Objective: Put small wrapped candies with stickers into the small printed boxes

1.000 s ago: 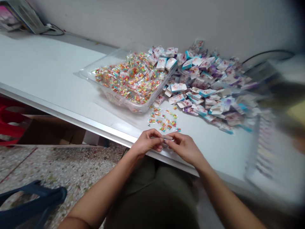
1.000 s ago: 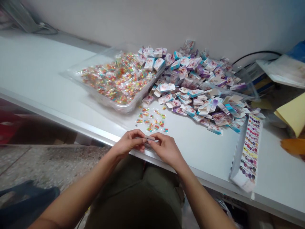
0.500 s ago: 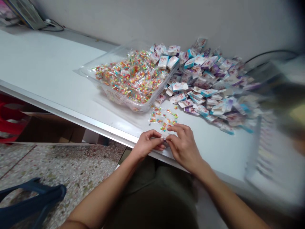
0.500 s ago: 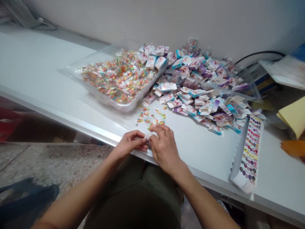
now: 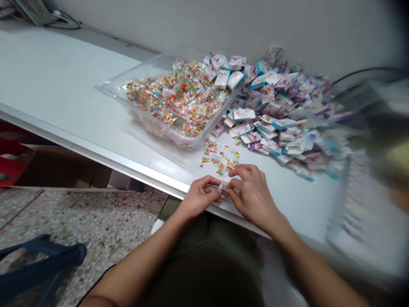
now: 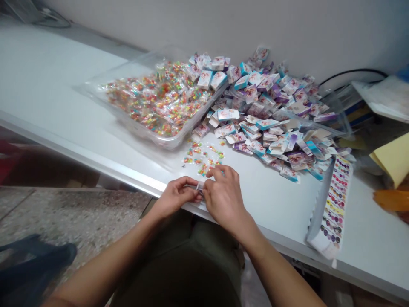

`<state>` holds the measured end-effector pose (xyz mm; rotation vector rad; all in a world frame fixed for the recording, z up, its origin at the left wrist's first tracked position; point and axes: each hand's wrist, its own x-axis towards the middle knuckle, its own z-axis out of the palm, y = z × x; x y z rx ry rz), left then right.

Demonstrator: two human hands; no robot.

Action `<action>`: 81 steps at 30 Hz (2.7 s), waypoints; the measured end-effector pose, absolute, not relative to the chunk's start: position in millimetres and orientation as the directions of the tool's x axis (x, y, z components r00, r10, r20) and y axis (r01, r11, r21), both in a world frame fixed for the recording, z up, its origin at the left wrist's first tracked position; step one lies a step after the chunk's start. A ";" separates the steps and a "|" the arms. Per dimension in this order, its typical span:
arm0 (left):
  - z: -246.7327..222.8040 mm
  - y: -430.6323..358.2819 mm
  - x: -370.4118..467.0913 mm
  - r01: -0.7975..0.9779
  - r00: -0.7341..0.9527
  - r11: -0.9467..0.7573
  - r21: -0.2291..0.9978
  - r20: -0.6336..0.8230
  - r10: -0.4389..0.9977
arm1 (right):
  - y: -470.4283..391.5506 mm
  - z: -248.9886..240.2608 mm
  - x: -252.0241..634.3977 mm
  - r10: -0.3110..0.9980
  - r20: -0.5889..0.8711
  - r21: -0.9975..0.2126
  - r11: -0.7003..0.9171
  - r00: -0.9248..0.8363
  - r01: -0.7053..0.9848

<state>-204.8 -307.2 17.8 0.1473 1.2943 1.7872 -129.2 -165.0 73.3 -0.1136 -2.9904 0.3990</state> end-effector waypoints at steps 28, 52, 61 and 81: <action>31.4 -294.3 -217.9 -0.604 -0.567 0.057 0.795 -0.480 0.669 | -157.8 24.6 -110.5 0.374 -0.018 -0.981 0.173 -0.927 0.089; 21.9 -300.5 -222.3 -0.665 -0.516 0.009 0.746 -0.469 0.716 | -150.5 30.8 -104.5 -0.021 0.380 -0.393 0.901 -0.925 -0.182; 13.6 -305.1 -216.2 -0.581 -0.547 -0.021 0.813 -0.372 0.750 | -150.2 15.3 -92.0 -0.103 0.438 -0.255 0.938 -0.893 -0.234; -5.5 -296.1 -203.4 -0.170 -0.818 0.075 0.983 -0.183 0.545 | -22.7 58.7 -223.0 0.265 0.241 -0.203 0.954 -0.934 0.219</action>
